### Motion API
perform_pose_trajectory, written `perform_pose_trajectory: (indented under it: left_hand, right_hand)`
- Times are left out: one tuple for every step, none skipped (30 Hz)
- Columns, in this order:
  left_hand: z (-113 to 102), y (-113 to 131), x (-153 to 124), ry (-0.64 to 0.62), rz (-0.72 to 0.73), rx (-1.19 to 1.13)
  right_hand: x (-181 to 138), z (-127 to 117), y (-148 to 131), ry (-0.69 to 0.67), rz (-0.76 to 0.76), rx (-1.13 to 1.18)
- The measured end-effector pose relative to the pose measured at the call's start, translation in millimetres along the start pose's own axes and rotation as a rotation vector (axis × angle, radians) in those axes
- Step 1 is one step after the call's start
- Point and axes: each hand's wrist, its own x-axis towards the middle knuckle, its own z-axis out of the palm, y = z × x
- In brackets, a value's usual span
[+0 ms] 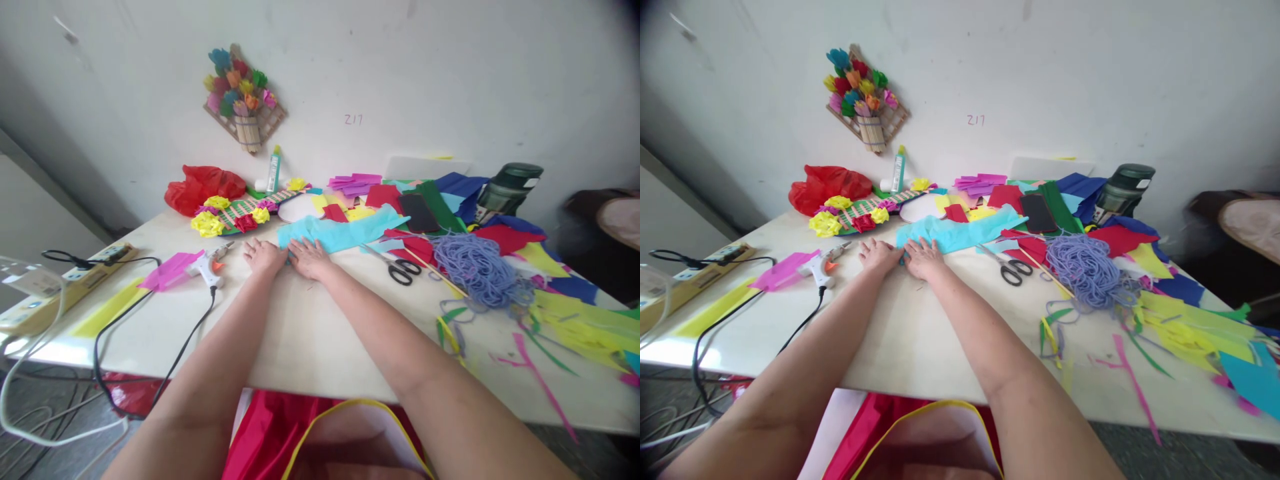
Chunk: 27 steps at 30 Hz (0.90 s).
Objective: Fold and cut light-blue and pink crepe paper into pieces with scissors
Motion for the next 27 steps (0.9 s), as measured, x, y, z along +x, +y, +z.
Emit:
perform_pose_trajectory:
  left_hand:
    - [0, 2, 0, -0.003, -0.014, 0.009]
    - [0, 4, 1, -0.006, -0.029, 0.012]
    - [-1, 5, 1, -0.008, -0.043, 0.01]
    - [-1, 7, 0, -0.009, -0.053, 0.005]
    - [-1, 8, 0, -0.01, -0.064, 0.001]
    - [-1, 8, 0, -0.012, -0.072, -0.002]
    - [-1, 9, 0, -0.013, -0.079, -0.004]
    - [-1, 9, 0, -0.013, -0.081, -0.006]
    - [-1, 9, 1, -0.013, -0.081, -0.007]
    - [0, 9, 1, -0.014, -0.08, -0.008]
    - [1, 8, 2, -0.016, -0.077, -0.01]
    - [2, 8, 3, -0.018, -0.076, -0.012]
    - [2, 7, 4, -0.021, -0.076, -0.015]
    - [3, 7, 4, -0.024, -0.078, -0.021]
    - [4, 7, 5, -0.024, -0.081, -0.029]
    - [5, 7, 4, -0.021, -0.082, -0.041]
    - [5, 7, 4, -0.014, -0.079, -0.055]
    - [5, 7, 2, -0.001, -0.073, -0.07]
    - [5, 8, 1, 0.017, -0.063, -0.083]
    - [5, 9, -2, 0.04, -0.053, -0.092]
    - [4, 9, -4, 0.069, -0.039, -0.097]
    - [4, 10, -6, 0.101, -0.023, -0.097]
    - [3, 11, -8, 0.131, -0.004, -0.09]
    - [2, 13, -10, 0.159, 0.018, -0.079]
    - [1, 14, -12, 0.181, 0.042, -0.067]
    - [0, 16, -13, 0.192, 0.065, -0.056]
    - [-1, 17, -14, 0.189, 0.08, -0.051]
  right_hand:
    - [0, 0, 0, 0.001, -0.002, -0.002]
    - [0, 0, 0, 0.001, -0.004, -0.002]
    - [0, 0, 0, 0.0, -0.003, -0.001]
    - [0, 0, 0, -0.001, -0.001, 0.003]
    - [0, 0, 0, -0.003, 0.003, 0.006]
    - [0, 0, 0, -0.006, 0.007, 0.01]
    - [0, 0, 0, -0.008, 0.009, 0.013]
    - [0, 0, 0, -0.009, 0.011, 0.015]
    - [0, 0, 0, -0.009, 0.013, 0.016]
    - [0, 0, 0, -0.01, 0.013, 0.016]
    - [0, 0, 0, -0.01, 0.015, 0.016]
    - [0, 0, -1, -0.011, 0.017, 0.016]
    - [0, 0, -1, -0.011, 0.018, 0.017]
    - [0, 0, -1, -0.01, 0.018, 0.017]
    - [0, 1, 0, -0.008, 0.017, 0.016]
    - [0, 1, 0, -0.005, 0.016, 0.013]
    - [0, 1, 0, -0.003, 0.015, 0.011]
    - [0, 1, 0, -0.002, 0.014, 0.008]
    - [0, 1, 0, -0.002, 0.012, 0.005]
    - [0, 1, 0, -0.001, 0.009, 0.003]
    - [0, 1, 0, 0.002, 0.005, 0.002]
    - [0, 1, 1, 0.007, 0.0, 0.002]
    - [-1, 1, 1, 0.015, -0.005, 0.004]
    - [-1, 1, 1, 0.024, -0.009, 0.008]
    - [-2, 1, 1, 0.03, -0.012, 0.013]
    - [-2, 0, 1, 0.033, -0.014, 0.02]
    - [-3, 0, 0, 0.035, -0.013, 0.026]
